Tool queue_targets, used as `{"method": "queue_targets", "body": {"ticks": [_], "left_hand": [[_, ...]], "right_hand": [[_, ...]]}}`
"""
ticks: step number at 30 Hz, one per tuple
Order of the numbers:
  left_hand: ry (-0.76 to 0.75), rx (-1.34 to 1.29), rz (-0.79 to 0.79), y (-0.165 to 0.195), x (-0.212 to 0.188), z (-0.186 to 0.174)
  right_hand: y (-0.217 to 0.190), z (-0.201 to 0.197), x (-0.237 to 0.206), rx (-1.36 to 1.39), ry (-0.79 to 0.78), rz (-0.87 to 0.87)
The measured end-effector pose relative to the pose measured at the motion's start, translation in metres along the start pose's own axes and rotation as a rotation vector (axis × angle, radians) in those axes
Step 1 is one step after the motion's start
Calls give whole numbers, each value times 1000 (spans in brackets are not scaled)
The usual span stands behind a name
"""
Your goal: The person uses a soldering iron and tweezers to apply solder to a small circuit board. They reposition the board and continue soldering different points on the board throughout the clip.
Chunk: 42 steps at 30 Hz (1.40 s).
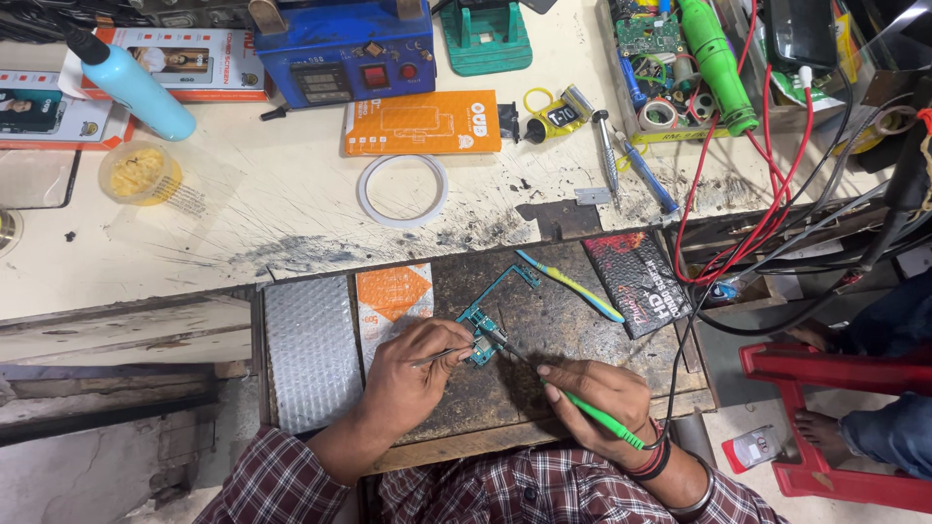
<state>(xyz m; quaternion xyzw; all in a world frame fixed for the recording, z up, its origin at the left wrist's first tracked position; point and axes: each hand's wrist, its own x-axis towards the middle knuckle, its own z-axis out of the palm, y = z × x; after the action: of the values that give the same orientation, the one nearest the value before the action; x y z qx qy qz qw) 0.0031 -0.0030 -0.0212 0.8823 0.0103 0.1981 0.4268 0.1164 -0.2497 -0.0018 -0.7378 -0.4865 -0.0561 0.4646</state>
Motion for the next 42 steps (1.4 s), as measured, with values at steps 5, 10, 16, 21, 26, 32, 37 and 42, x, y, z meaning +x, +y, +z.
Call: {"method": "queue_targets", "body": {"ticks": [5,10,16,21,26,32,37,42], "left_hand": [[-7,10,-13,0,-1,-1],[-26,-24,-53,1,0,-1],[-11,23,-8,1,1,-1],[-13,26,-12,-1,-1,-1],[-16,19,-10,2,1,-1],[-30,22,-10,9,0,-7],[-28,-60,-30,10,0,-6],[-30,-47,-19,9,-1,-4]], "right_hand": [[0,-1,0,-7,-1,17],[-1,-1,0,4,4,34],[1,-1,1,16,-4,5],[0,-1,2,-7,-2,-10],[-2,-3,2,-7,-7,14],[0,-1,-3,-10,-2,8],[2,1,-6,2,-10,22],[1,1,-7,-39,-5,-5]]}}
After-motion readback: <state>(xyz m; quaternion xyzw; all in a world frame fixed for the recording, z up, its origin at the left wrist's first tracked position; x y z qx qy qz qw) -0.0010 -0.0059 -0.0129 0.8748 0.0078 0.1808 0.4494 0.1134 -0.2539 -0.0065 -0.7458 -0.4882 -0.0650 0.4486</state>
